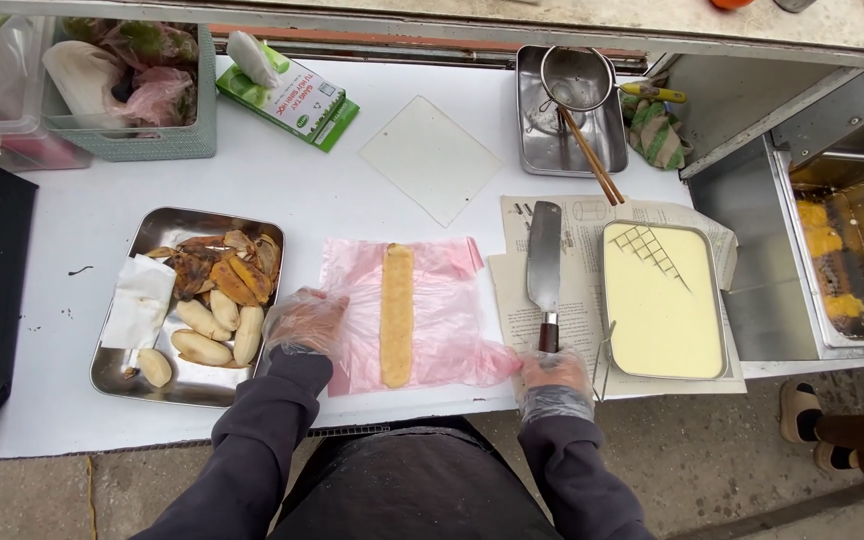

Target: Peeling bananas, wrapping them, dipping them in batter, and deep frying them in a commercial fryer.

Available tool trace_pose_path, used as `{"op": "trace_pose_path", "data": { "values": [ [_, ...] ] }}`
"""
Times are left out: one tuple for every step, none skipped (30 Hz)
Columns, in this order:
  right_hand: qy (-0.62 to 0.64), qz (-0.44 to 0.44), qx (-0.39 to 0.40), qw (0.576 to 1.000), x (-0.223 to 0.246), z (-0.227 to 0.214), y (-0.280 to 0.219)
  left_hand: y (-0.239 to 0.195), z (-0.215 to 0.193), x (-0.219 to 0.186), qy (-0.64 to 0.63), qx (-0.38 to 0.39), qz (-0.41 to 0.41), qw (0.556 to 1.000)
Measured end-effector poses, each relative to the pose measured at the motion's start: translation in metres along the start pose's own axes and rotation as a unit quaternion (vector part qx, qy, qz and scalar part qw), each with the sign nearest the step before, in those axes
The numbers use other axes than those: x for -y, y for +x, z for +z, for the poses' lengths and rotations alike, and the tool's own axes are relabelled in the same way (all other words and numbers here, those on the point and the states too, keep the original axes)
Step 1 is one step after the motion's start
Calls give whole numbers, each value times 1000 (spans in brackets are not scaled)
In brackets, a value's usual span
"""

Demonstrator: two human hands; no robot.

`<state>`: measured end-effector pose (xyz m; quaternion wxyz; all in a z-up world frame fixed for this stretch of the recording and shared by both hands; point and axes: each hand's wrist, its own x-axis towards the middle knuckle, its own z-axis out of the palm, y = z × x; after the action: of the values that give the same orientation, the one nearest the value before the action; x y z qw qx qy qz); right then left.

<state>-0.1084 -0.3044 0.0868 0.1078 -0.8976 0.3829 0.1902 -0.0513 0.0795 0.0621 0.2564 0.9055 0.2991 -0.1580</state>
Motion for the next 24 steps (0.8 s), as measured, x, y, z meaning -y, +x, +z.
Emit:
{"op": "trace_pose_path", "data": {
  "values": [
    [42,2,-3,999,-6,4,3,1,-1,1,70,11,53,996],
    [83,5,-7,996,-12,8,7,2,-2,2,140,22,106,984],
    [84,5,-6,996,-12,-4,-15,3,-2,3,140,21,105,984],
    [-82,-131,-29,988,-12,-15,-36,4,-1,3,242,38,183,952],
    [-244,-260,-49,933,-13,-26,-58,5,1,4,340,56,260,902],
    [-244,-258,-47,934,-13,-19,-66,29,41,24,341,58,260,901],
    [180,-266,89,943,-14,-12,-74,52,81,43,280,29,168,945],
    [570,-222,203,764,-15,-5,-82,75,121,63,215,-1,72,974],
    [572,-219,202,765,-14,-2,-95,60,97,50,217,1,74,973],
    [529,-251,188,789,-13,-1,-108,45,73,36,188,74,75,977],
    [485,-282,173,809,-11,2,-120,32,48,23,159,145,75,974],
    [488,-279,172,809,-14,15,-123,43,63,35,162,146,76,973],
    [420,-310,122,844,-17,26,-124,54,79,46,5,141,121,982],
    [348,-338,71,872,-20,38,-126,65,96,57,-153,133,163,966],
    [349,-335,72,872,-19,42,-127,66,101,57,-151,135,163,966],
    [347,-306,111,880,-19,46,-128,66,106,57,-177,128,152,964],
    [344,-277,149,885,-18,50,-129,66,111,56,-204,122,142,961],
    [345,-275,149,885,-16,50,-133,43,80,31,-203,123,142,961],
    [317,-262,147,899,-14,50,-137,20,49,7,-302,157,66,938],
    [289,-249,145,913,-12,50,-142,-4,18,-18,-396,188,-12,898],
    [290,-247,145,913,-11,50,-143,-1,32,-19,-395,190,-12,899],
    [261,-256,159,917,-9,50,-146,1,46,-20,-467,232,11,853],
    [234,-265,172,920,-8,50,-148,4,60,-21,-534,272,35,800],
    [235,-263,172,920,-8,55,-147,0,75,-32,-532,274,35,800]
  ]
}}
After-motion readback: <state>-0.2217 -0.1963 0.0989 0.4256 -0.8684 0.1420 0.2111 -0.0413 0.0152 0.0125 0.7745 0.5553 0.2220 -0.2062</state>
